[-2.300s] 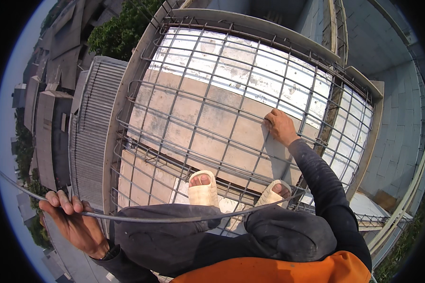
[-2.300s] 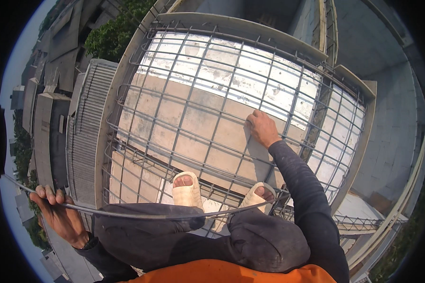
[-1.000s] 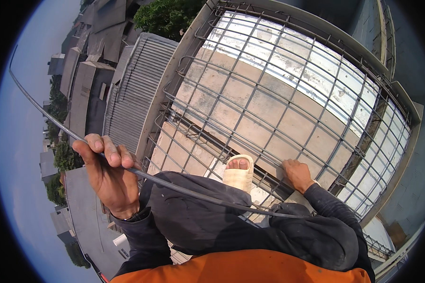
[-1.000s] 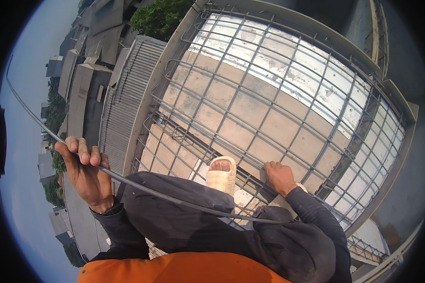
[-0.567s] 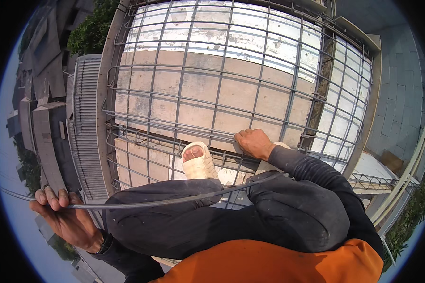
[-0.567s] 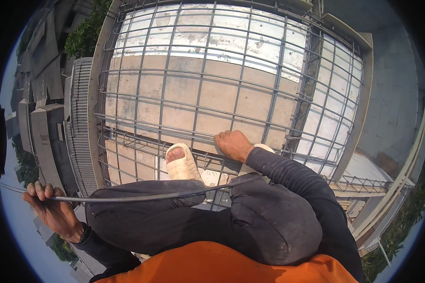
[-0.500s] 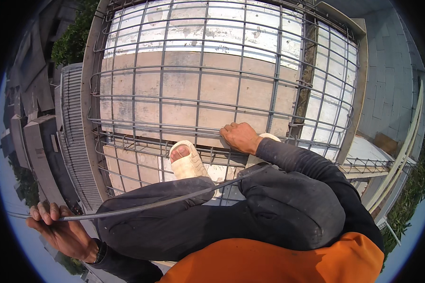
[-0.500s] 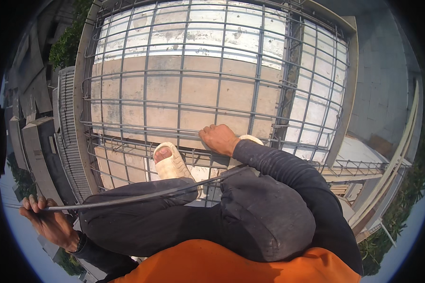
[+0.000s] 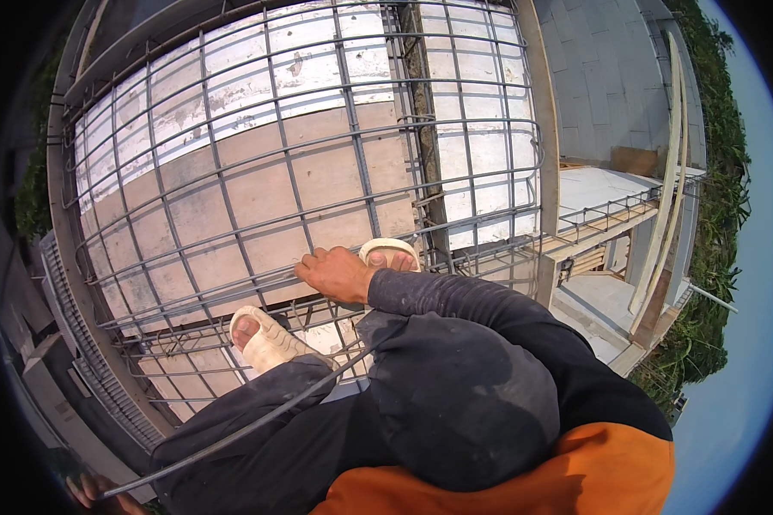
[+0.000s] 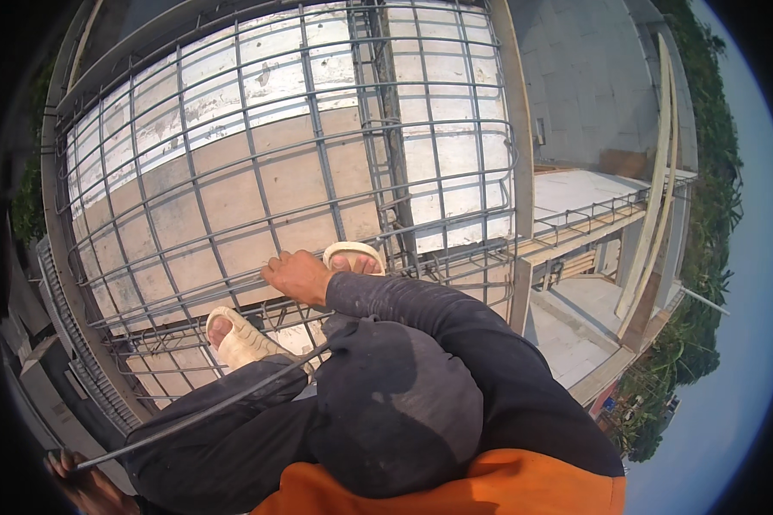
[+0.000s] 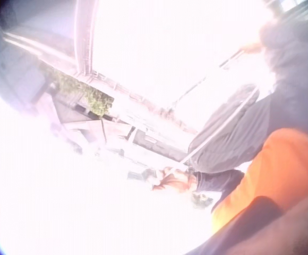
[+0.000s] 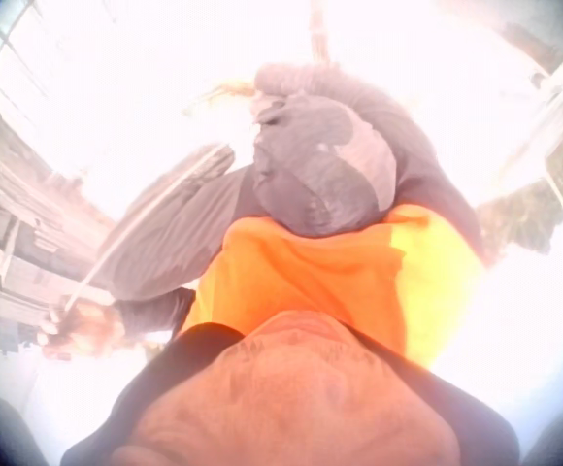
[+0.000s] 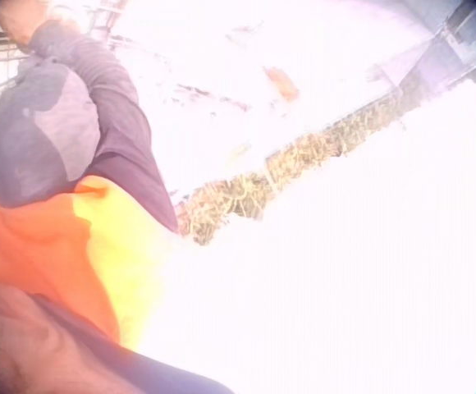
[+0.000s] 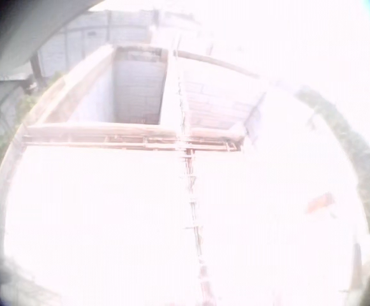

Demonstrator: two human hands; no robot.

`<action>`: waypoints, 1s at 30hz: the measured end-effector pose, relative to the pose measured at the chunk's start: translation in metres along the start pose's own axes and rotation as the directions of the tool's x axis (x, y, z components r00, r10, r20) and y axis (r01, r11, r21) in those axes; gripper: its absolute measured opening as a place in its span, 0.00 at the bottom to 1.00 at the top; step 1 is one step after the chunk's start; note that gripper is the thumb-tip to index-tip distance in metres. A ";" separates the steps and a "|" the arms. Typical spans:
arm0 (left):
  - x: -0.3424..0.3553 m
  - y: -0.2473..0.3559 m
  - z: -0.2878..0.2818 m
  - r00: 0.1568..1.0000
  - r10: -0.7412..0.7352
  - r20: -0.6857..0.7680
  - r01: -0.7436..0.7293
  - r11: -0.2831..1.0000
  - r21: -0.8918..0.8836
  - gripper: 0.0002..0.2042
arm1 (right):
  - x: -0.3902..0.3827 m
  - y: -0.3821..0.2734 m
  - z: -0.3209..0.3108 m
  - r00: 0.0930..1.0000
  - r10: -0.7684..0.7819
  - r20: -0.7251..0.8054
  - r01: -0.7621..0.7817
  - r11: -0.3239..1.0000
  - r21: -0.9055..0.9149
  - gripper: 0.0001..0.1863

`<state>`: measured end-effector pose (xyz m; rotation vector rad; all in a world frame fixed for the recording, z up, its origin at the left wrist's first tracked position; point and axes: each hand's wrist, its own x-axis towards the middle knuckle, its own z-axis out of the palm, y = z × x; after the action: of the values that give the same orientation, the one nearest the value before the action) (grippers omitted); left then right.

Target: The person secures a metal reinforcement rod to a steel mesh grid using wire, handling the rod and wire by hand on an elevated construction surface.

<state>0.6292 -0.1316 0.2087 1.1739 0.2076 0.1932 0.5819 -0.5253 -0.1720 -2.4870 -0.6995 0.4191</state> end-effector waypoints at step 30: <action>-0.014 -0.010 0.034 0.956 0.251 0.150 -0.263 0.963 0.064 0.20 | 0.040 0.005 -0.060 0.918 -0.215 0.332 0.252 0.965 -0.075 0.13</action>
<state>0.6252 -0.1690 0.2132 1.2916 -0.0639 0.3316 0.6417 -0.5309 -0.1316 -2.4243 -1.1696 0.7213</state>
